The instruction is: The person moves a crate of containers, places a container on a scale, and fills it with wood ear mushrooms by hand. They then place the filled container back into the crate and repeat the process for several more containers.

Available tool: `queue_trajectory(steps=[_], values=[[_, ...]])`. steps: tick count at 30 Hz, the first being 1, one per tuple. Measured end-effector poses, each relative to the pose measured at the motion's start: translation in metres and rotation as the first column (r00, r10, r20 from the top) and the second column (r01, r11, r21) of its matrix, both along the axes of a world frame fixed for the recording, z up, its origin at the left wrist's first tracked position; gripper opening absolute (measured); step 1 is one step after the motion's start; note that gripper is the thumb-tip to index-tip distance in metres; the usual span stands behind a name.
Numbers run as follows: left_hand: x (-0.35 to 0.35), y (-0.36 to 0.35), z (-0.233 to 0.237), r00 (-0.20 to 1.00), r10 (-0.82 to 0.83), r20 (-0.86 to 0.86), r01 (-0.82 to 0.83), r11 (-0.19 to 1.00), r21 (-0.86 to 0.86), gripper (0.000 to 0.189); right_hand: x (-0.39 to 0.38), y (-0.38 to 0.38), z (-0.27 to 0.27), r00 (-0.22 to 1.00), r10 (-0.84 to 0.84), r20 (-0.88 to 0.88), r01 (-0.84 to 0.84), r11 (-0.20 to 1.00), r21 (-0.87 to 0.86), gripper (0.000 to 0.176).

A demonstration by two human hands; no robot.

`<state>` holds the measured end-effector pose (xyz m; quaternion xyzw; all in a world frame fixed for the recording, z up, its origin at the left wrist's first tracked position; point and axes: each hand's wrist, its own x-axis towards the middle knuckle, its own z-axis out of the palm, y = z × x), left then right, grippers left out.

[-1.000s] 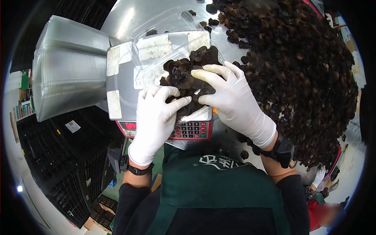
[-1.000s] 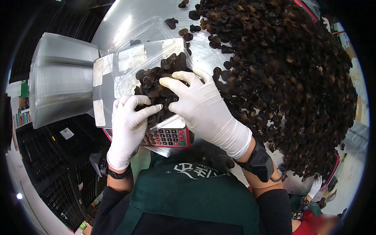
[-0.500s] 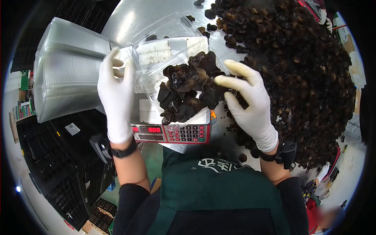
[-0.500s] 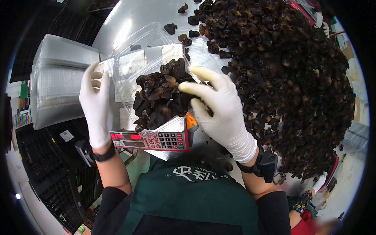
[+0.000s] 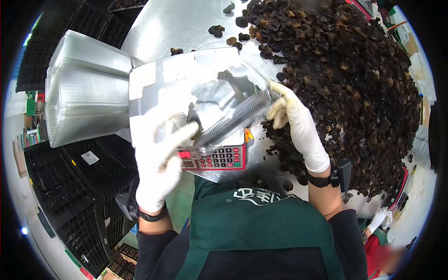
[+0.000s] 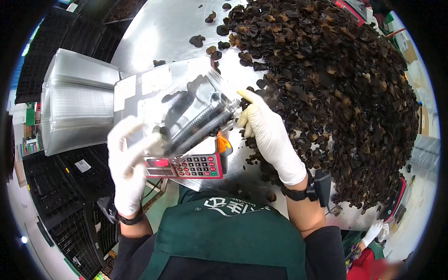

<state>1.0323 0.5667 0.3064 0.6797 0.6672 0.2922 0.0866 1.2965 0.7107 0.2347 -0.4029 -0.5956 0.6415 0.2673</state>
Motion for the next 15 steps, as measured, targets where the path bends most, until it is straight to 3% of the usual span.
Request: queue_trajectory(steps=[1, 2, 4, 5, 6, 8, 9, 10, 12, 13, 15], values=[[0.007, -0.006, -0.002, 0.999, 0.016, -0.043, -0.019, 0.997, -0.071, 0.043, -0.001, 0.002, -0.002, 0.999, 0.033, -0.041, -0.038, 0.99, -0.136, 0.044], [0.01, -0.011, -0.014, 1.0, 0.008, 0.006, -0.008, 1.0, -0.027, 0.043, -0.002, 0.002, -0.002, 0.994, 0.064, -0.089, -0.086, 0.96, -0.265, 0.045], [0.018, -0.021, -0.036, 0.953, 0.242, 0.184, -0.238, 0.97, -0.042, 0.051, -0.009, 0.0, 0.001, 0.992, 0.073, -0.104, -0.093, 0.975, -0.204, 0.045], [0.017, -0.022, -0.04, 0.953, 0.303, -0.018, -0.303, 0.953, 0.01, 0.062, -0.011, 0.003, -0.005, 0.993, 0.073, -0.096, -0.091, 0.976, -0.198, 0.046], [0.02, -0.025, -0.041, 0.919, 0.364, 0.153, -0.35, 0.93, -0.112, 0.071, -0.013, 0.005, -0.01, 0.993, 0.075, -0.087, -0.091, 0.977, -0.192, 0.046], [0.022, -0.029, -0.043, 0.668, 0.434, 0.605, -0.229, 0.893, -0.388, 0.08, -0.014, 0.01, -0.009, 0.992, 0.088, -0.094, -0.109, 0.965, -0.241, 0.038], [0.023, -0.029, -0.039, 0.614, 0.427, 0.664, -0.152, 0.89, -0.431, 0.086, -0.015, 0.009, -0.005, 0.992, 0.111, -0.068, -0.123, 0.966, -0.226, 0.033], [0.022, -0.032, -0.038, 0.469, 0.42, 0.776, -0.066, 0.894, -0.444, 0.087, -0.017, 0.007, 0.0, 0.99, 0.133, -0.042, -0.139, 0.968, -0.21, 0.028], [0.018, -0.038, -0.041, 0.439, 0.397, 0.806, -0.042, 0.906, -0.422, 0.088, -0.018, 0.0, 0.006, 0.987, 0.159, -0.036, -0.163, 0.96, -0.228, 0.024], [0.018, -0.04, -0.037, 0.347, 0.356, 0.867, -0.025, 0.928, -0.371, 0.086, -0.019, -0.005, 0.009, 0.985, 0.171, -0.029, -0.173, 0.955, -0.242, 0.023], [0.01, -0.049, -0.03, 0.284, 0.387, 0.877, -0.034, 0.918, -0.394, 0.082, -0.019, -0.015, 0.017, 0.982, 0.182, -0.041, -0.186, 0.943, -0.277, 0.022]])
